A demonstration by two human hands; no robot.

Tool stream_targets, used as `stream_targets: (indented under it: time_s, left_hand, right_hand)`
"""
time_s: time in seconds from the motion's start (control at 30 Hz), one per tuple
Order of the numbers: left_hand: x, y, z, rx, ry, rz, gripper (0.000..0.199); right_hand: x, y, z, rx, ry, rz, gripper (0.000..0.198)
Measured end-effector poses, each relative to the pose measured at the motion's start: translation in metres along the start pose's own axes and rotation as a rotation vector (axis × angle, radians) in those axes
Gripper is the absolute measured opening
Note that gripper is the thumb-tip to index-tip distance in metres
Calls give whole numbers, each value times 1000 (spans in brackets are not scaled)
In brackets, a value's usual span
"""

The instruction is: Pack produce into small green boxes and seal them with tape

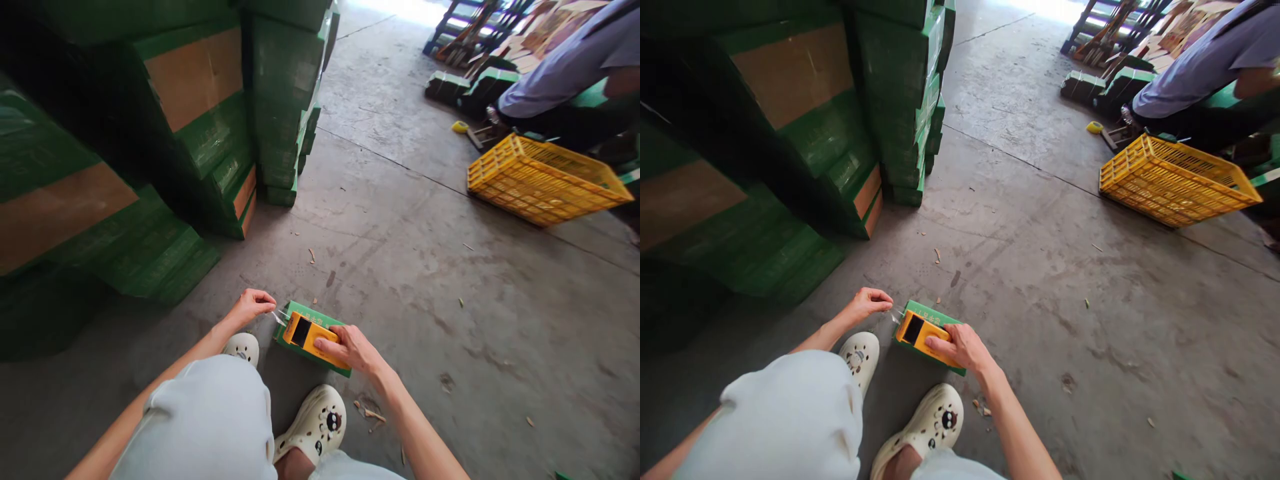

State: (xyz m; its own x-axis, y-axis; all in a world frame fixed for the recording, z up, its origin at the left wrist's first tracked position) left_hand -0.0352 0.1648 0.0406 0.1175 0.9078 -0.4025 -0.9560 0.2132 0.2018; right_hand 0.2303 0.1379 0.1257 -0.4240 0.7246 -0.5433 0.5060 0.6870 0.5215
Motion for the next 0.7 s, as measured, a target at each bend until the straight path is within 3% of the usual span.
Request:
stream_targets:
  time_s: [0.2, 0.43, 0.7]
  left_hand:
    - [6, -5, -7, -32, -8, -4, 26]
    - [11, -8, -49, -153, 52, 55, 31]
    - [17, -56, -82, -211, 116, 59, 56]
  right_hand:
    - [1, 1, -3, -86, -48, 0, 64]
    - [16, -5, -21, -311, -80, 34, 64]
    - [19, -8, -20, -387, -113, 52, 63]
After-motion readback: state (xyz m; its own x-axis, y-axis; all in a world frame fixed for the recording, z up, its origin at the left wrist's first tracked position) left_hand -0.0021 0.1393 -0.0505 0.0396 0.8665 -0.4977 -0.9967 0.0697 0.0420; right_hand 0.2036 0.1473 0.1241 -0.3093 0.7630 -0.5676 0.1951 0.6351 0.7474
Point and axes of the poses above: each hand's wrist, its own x-axis towards the middle knuckle, its own y-axis out of the back of the hand, z = x × y, the point moved 9 cm from there along x, towards the middle knuckle, and after that the axes turned 9 degrees about x, right-handed, at the moved point
